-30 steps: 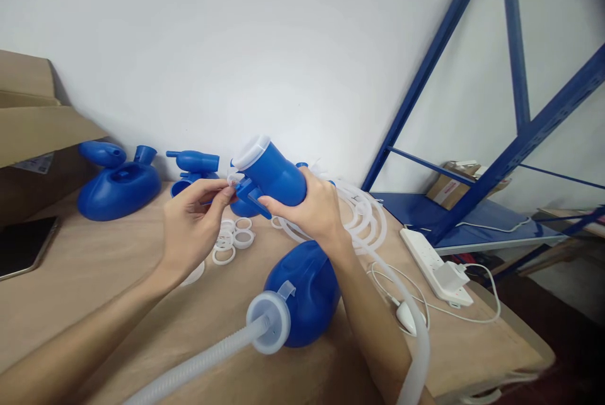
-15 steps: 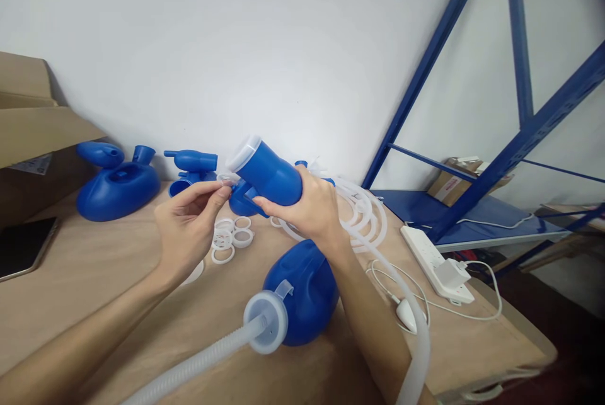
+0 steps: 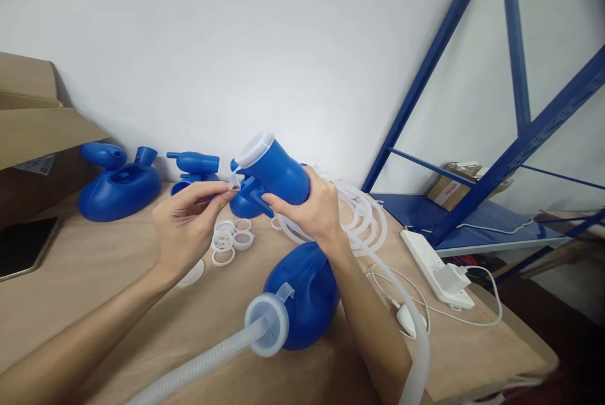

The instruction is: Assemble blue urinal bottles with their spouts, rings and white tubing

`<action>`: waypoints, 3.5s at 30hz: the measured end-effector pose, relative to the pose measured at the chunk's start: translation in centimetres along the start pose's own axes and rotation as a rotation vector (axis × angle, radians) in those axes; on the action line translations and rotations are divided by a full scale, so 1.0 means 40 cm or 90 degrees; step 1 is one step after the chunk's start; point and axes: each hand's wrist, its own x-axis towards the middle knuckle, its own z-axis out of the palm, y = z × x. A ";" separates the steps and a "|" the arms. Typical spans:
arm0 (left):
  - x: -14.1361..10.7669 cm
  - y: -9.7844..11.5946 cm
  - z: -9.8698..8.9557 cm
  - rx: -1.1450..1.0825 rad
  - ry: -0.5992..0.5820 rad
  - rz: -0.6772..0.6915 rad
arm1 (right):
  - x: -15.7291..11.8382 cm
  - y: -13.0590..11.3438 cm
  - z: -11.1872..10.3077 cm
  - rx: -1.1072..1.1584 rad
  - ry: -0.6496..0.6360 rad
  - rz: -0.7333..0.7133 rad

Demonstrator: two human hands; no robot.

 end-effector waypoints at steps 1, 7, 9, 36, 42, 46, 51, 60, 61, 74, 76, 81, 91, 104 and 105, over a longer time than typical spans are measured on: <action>0.000 -0.001 0.000 0.003 0.014 0.001 | 0.000 -0.002 -0.001 -0.002 -0.005 0.000; -0.001 -0.022 0.000 0.052 0.059 0.032 | -0.005 -0.016 0.007 -0.003 -0.073 0.017; 0.000 -0.022 0.002 0.046 0.066 0.013 | -0.007 -0.019 0.010 0.028 -0.095 0.020; 0.014 -0.035 -0.012 -0.094 -0.139 0.069 | -0.006 -0.010 0.020 0.068 -0.023 0.028; 0.005 -0.038 -0.008 -0.070 -0.113 0.124 | -0.013 -0.032 0.011 0.021 -0.011 0.048; -0.010 -0.044 0.004 -0.130 -0.085 0.089 | -0.015 -0.039 0.011 0.031 -0.023 0.069; -0.043 -0.056 0.034 -0.258 -0.040 -0.100 | -0.018 -0.044 0.018 -0.003 -0.017 0.086; -0.064 -0.086 0.054 -0.225 0.051 -0.074 | -0.036 -0.059 0.046 -0.130 0.040 0.026; -0.061 -0.080 0.052 -0.224 0.047 -0.064 | -0.033 -0.057 0.043 -0.124 0.038 0.027; 0.045 -0.017 -0.048 -0.047 -0.182 -0.015 | 0.005 -0.005 -0.084 -0.058 -0.082 -0.097; 0.051 -0.010 -0.063 -0.046 -0.282 0.004 | 0.001 -0.008 -0.098 -0.078 -0.099 -0.101; 0.041 -0.001 -0.066 -0.005 -0.447 -0.063 | -0.020 -0.030 -0.119 -0.170 -0.170 -0.025; -0.015 -0.082 0.037 -0.211 -0.523 -0.359 | -0.140 0.053 -0.171 -0.176 -0.352 -0.102; -0.114 -0.153 0.100 -0.272 -0.510 -0.483 | -0.411 0.180 -0.156 -0.251 -0.164 -0.109; -0.115 -0.156 0.100 -0.272 -0.510 -0.480 | -0.436 0.189 -0.146 -0.238 -0.153 -0.065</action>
